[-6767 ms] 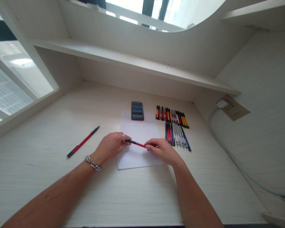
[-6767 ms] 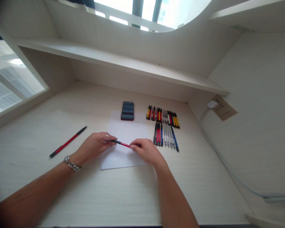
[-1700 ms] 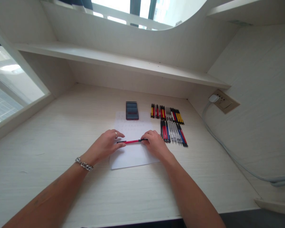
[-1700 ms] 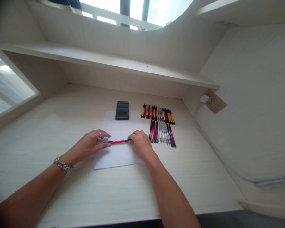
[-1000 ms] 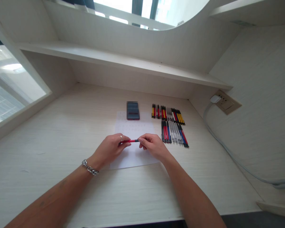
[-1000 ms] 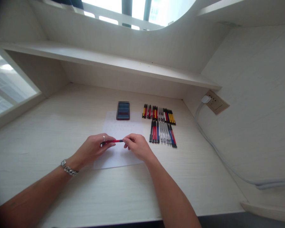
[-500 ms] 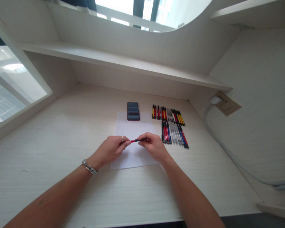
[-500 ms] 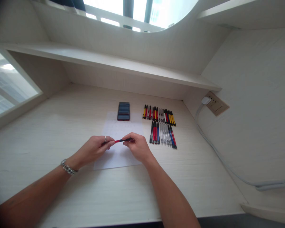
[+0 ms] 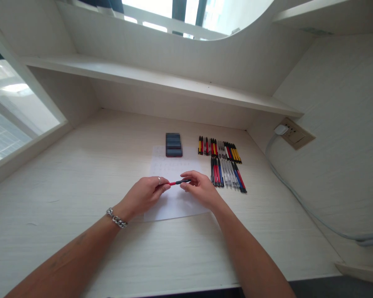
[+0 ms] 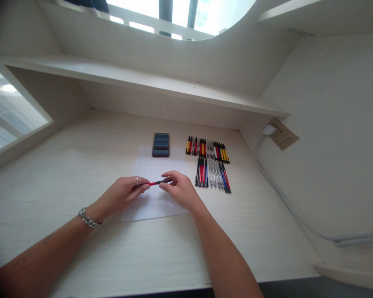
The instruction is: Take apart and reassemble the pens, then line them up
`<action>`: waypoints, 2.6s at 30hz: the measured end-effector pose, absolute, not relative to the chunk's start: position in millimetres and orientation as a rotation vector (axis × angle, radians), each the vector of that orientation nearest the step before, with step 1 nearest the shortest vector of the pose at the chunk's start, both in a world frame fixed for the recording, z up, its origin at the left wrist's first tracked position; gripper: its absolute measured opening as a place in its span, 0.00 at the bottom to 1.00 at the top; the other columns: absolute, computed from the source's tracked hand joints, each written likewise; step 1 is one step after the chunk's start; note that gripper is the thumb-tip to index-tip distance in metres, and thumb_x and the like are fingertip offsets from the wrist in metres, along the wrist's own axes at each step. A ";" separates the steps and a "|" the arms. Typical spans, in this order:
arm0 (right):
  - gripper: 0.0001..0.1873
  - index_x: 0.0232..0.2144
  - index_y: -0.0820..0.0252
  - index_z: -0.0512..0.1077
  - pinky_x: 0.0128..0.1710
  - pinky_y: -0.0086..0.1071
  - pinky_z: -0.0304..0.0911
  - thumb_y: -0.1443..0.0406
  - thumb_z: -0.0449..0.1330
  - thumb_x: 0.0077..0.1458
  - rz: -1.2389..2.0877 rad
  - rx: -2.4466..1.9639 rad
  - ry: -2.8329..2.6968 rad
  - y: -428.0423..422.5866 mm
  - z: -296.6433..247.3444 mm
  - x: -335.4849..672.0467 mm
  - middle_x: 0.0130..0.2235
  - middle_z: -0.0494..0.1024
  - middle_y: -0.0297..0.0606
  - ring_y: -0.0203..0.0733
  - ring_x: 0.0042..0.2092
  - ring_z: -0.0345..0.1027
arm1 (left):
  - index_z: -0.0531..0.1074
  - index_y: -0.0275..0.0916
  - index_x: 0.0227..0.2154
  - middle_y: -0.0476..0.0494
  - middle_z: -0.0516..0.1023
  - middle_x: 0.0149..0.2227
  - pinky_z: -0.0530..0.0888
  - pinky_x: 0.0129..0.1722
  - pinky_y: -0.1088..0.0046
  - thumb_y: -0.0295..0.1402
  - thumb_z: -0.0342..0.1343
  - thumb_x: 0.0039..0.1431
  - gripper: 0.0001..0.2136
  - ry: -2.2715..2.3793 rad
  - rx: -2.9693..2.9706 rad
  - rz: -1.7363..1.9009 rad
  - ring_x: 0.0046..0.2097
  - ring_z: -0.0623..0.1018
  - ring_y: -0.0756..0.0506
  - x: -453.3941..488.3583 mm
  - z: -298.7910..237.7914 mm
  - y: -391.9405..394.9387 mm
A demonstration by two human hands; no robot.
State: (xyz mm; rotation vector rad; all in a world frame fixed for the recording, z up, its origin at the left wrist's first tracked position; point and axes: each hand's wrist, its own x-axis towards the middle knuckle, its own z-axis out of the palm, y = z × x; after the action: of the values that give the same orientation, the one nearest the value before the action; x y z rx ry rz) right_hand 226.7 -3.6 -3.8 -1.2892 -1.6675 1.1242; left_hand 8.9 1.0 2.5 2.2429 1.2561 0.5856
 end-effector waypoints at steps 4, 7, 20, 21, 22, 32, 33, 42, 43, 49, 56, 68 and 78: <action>0.16 0.31 0.61 0.74 0.27 0.28 0.60 0.56 0.53 0.58 1.166 -1.356 -1.698 -3.8 -4.2 228.7 0.27 0.76 0.35 0.34 0.26 0.66 | 0.75 0.42 0.35 0.47 0.77 0.30 0.66 0.32 0.74 0.41 0.44 0.64 0.15 1.231 2.256 0.576 0.31 0.73 0.48 9.3 2.8 0.7; 0.09 0.33 0.60 0.74 0.32 0.28 0.62 0.61 0.59 0.53 1.145 -1.282 -1.664 -3.2 -6.5 228.1 0.30 0.77 0.35 0.35 0.30 0.68 | 0.75 0.42 0.34 0.48 0.76 0.27 0.64 0.30 0.74 0.41 0.43 0.65 0.16 1.232 2.263 0.546 0.29 0.72 0.48 9.7 3.1 0.4; 0.11 0.37 0.59 0.74 0.36 0.29 0.63 0.62 0.63 0.49 1.111 -1.288 -1.681 -2.1 -7.6 228.1 0.37 0.77 0.36 0.37 0.36 0.69 | 0.74 0.42 0.34 0.48 0.76 0.29 0.64 0.30 0.74 0.40 0.44 0.65 0.15 1.229 2.258 0.534 0.30 0.72 0.48 9.3 2.7 0.7; 0.12 0.37 0.59 0.74 0.36 0.29 0.63 0.60 0.61 0.51 1.129 -1.300 -1.683 -2.1 -7.5 228.0 0.37 0.77 0.36 0.37 0.36 0.68 | 0.74 0.42 0.34 0.48 0.76 0.29 0.64 0.30 0.74 0.40 0.44 0.65 0.15 1.230 2.258 0.533 0.30 0.71 0.48 9.3 2.5 0.7; 0.12 0.37 0.59 0.74 0.34 0.29 0.62 0.59 0.59 0.53 1.157 -1.317 -1.689 -2.2 -7.4 227.9 0.36 0.77 0.37 0.36 0.34 0.68 | 0.74 0.42 0.34 0.48 0.76 0.29 0.64 0.30 0.74 0.40 0.44 0.65 0.15 1.228 2.259 0.532 0.30 0.71 0.48 9.3 2.4 0.8; 0.12 0.37 0.59 0.74 0.33 0.30 0.62 0.58 0.58 0.54 1.157 -1.342 -1.699 -2.4 -5.7 227.7 0.34 0.78 0.37 0.36 0.32 0.68 | 0.74 0.41 0.35 0.48 0.76 0.30 0.64 0.31 0.75 0.40 0.43 0.65 0.15 1.218 2.265 0.526 0.30 0.72 0.48 9.5 4.0 0.5; 0.13 0.36 0.59 0.74 0.31 0.30 0.62 0.57 0.55 0.56 1.185 -1.354 -1.702 -2.6 -5.6 227.5 0.32 0.77 0.36 0.36 0.30 0.67 | 0.75 0.41 0.36 0.48 0.77 0.31 0.65 0.32 0.74 0.40 0.43 0.65 0.15 1.213 2.268 0.523 0.31 0.72 0.48 9.5 3.8 0.6; 0.10 0.37 0.58 0.75 0.34 0.29 0.63 0.62 0.59 0.53 1.085 -1.310 -1.726 -4.2 -5.0 226.1 0.35 0.77 0.35 0.36 0.33 0.68 | 0.73 0.44 0.44 0.47 0.79 0.38 0.68 0.36 0.73 0.37 0.43 0.65 0.14 1.193 2.301 0.500 0.36 0.76 0.46 8.4 0.5 0.7; 0.10 0.37 0.58 0.75 0.32 0.29 0.62 0.61 0.58 0.54 1.083 -1.324 -1.735 -4.5 -5.1 225.8 0.33 0.77 0.35 0.35 0.31 0.68 | 0.73 0.44 0.44 0.47 0.79 0.38 0.68 0.36 0.73 0.36 0.43 0.65 0.14 1.196 2.315 0.490 0.36 0.76 0.46 8.7 0.7 0.3; 0.06 0.33 0.56 0.76 0.37 0.29 0.64 0.67 0.60 0.51 0.976 -1.262 -1.762 -8.0 -3.6 221.8 0.35 0.78 0.34 0.37 0.38 0.70 | 0.69 0.44 0.48 0.45 0.78 0.43 0.70 0.39 0.71 0.32 0.42 0.65 0.14 1.124 2.315 0.494 0.41 0.76 0.45 11.3 -0.3 -3.2; 0.06 0.32 0.56 0.77 0.36 0.31 0.66 0.67 0.62 0.49 0.919 -1.261 -1.676 -5.8 -0.6 229.9 0.36 0.78 0.35 0.38 0.38 0.71 | 0.65 0.46 0.53 0.47 0.76 0.39 0.70 0.41 0.70 0.17 0.42 0.53 0.27 1.112 2.343 0.463 0.39 0.74 0.47 5.5 -5.9 0.2; 0.11 0.36 0.57 0.77 0.38 0.34 0.66 0.63 0.64 0.47 0.942 -1.323 -1.538 5.0 -1.2 261.8 0.37 0.79 0.38 0.40 0.36 0.71 | 0.69 0.43 0.47 0.44 0.77 0.42 0.69 0.42 0.69 0.27 0.41 0.61 0.16 1.222 2.255 0.423 0.41 0.75 0.44 -1.6 0.1 5.9; 0.08 0.35 0.52 0.77 0.44 0.37 0.60 0.67 0.59 0.55 0.468 -1.430 -1.925 19.8 -31.3 219.8 0.38 0.79 0.36 0.44 0.43 0.66 | 0.70 0.43 0.47 0.43 0.78 0.40 0.70 0.42 0.68 0.29 0.42 0.62 0.15 1.215 2.288 0.428 0.41 0.76 0.43 -1.1 -0.7 5.0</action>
State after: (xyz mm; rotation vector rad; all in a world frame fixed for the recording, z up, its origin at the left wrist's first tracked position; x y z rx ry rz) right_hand 219.8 19.8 -31.3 -1.4300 -1.9253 0.4679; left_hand -1.1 5.0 -0.7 2.2878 1.2151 0.4283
